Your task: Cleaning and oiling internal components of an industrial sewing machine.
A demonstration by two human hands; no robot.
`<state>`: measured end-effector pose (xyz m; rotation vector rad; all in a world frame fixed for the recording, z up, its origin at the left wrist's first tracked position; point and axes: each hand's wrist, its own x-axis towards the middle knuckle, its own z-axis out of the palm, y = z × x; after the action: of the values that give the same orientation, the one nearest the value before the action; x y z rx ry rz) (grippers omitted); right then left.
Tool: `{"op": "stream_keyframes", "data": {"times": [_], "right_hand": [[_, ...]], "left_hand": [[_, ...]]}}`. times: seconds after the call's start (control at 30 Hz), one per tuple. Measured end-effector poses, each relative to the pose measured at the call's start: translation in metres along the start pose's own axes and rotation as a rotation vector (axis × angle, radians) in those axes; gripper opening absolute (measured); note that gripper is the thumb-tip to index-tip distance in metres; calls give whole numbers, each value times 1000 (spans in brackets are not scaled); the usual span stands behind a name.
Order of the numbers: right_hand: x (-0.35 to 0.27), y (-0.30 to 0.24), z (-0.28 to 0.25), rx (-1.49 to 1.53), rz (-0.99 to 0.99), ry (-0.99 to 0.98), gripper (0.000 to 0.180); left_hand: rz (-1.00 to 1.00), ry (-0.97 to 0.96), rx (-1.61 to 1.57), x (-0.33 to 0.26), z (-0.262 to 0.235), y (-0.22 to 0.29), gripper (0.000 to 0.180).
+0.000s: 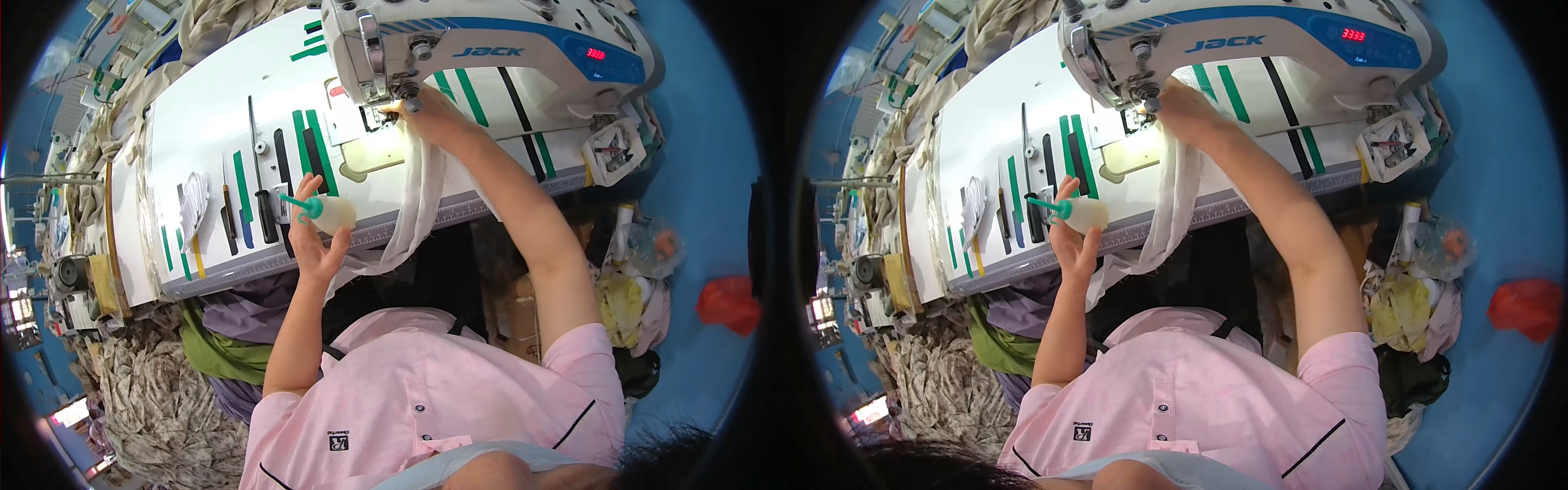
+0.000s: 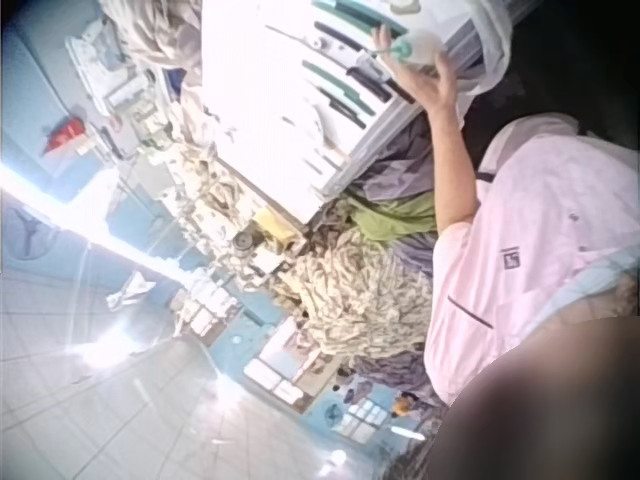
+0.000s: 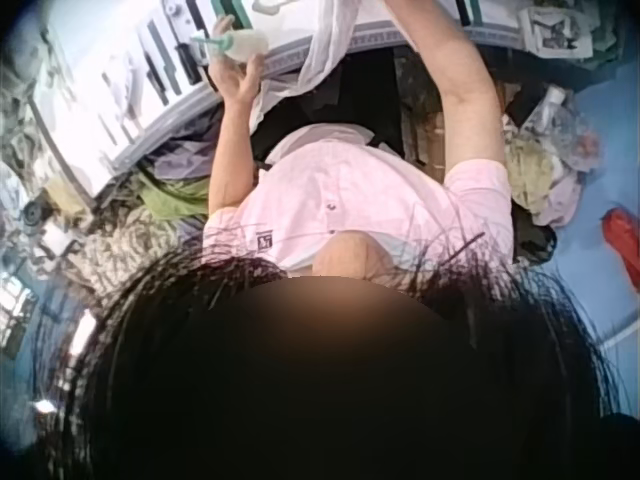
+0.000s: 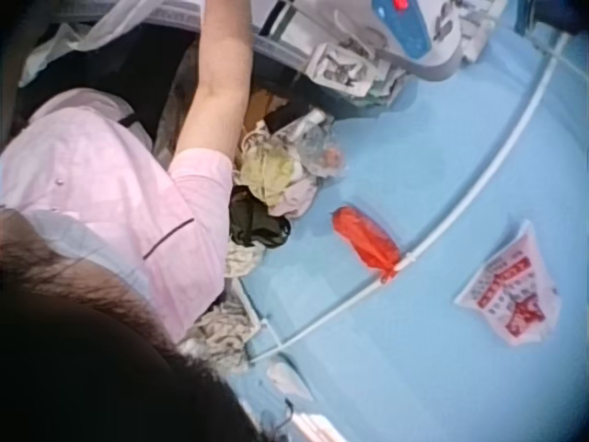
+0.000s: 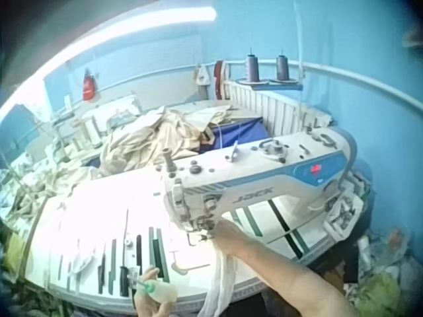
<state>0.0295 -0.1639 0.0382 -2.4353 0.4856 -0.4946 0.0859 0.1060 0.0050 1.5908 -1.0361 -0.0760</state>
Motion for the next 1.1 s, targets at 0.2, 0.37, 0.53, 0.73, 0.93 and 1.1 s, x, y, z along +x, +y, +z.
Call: {"op": "stream_keyframes", "data": {"times": [0.2,0.37,0.53,0.73,0.93,1.1], "right_hand": [[7,19,-25,-444,344,166,9],[-63,38,-47,-611,174,276,19],[-83,59,-46,-537,22,474,27],[-91,50,-40,-471,57,436,30],[-105,17,-4,-364,-43,300,35],[-55,-4,24,-363,-132,286,22]], "left_hand": [[2,-18,12,0,1,1,55],[-13,-23,13,2,2,3,53],[-33,-18,-10,0,3,-1,59],[-37,-10,-89,-3,3,0,61],[24,-41,-34,-19,-8,9,63],[7,-40,-43,-35,-22,23,63]]}}
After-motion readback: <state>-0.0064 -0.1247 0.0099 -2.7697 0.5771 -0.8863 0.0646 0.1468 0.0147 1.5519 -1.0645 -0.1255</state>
